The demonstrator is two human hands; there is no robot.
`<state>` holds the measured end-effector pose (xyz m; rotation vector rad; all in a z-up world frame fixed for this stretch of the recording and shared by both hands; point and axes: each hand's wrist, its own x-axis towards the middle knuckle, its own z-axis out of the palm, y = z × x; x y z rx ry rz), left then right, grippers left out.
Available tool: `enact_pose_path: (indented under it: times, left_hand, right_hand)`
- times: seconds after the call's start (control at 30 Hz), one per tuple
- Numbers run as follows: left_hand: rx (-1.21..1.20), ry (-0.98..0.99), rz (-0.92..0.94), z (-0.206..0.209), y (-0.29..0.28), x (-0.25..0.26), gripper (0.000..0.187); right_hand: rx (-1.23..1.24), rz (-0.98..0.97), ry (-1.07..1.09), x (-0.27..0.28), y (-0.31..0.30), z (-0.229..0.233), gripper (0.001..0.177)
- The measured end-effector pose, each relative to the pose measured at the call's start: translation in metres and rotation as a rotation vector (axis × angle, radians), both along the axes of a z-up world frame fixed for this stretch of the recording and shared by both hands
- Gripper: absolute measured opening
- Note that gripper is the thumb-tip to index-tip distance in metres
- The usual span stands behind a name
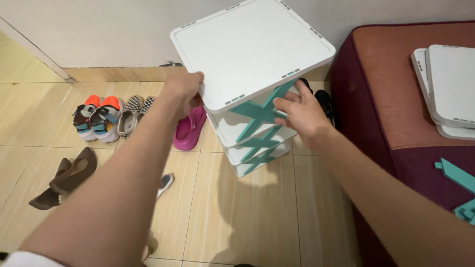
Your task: The person assembles a modular plastic storage shelf by stacking white square trays and inserting teal X-shaped support pieces between them. They repeatedly add trays and supports to build a vertical stack.
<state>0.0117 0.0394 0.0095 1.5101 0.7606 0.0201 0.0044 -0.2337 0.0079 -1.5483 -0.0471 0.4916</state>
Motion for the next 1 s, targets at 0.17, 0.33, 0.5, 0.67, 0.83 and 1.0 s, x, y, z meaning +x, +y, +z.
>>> enact_pose_path:
  times: [0.17,0.33,0.5,0.67,0.83,1.0]
  left_hand:
    - [1.110,0.149,-0.469,-0.004,0.052,0.023,0.030]
    - [0.616,0.105,-0.133,0.005,0.063,0.027,0.043]
    - [0.860,0.013,-0.085,0.015,0.057,0.007,0.059]
    - [1.045,-0.214,0.425,-0.010,0.002,-0.077,0.070]
    - [0.078,-0.172,0.059,-0.002,-0.101,-0.111,0.081]
    - [0.204,-0.119,-0.120,0.010,-0.100,-0.078,0.079]
  right_hand:
    - [-0.017,0.195,-0.026,-0.018,0.015,-0.011,0.097]
    - [-0.121,0.458,-0.001,-0.066,0.021,-0.016,0.095]
    - [0.113,0.049,0.382,-0.054,0.001,-0.024,0.055]
    - [0.296,-0.202,0.260,0.003,-0.021,-0.007,0.047]
    - [0.203,-0.025,0.018,0.026,-0.026,-0.008,0.031]
    - [0.269,-0.181,0.136,0.003,-0.017,-0.005,0.033]
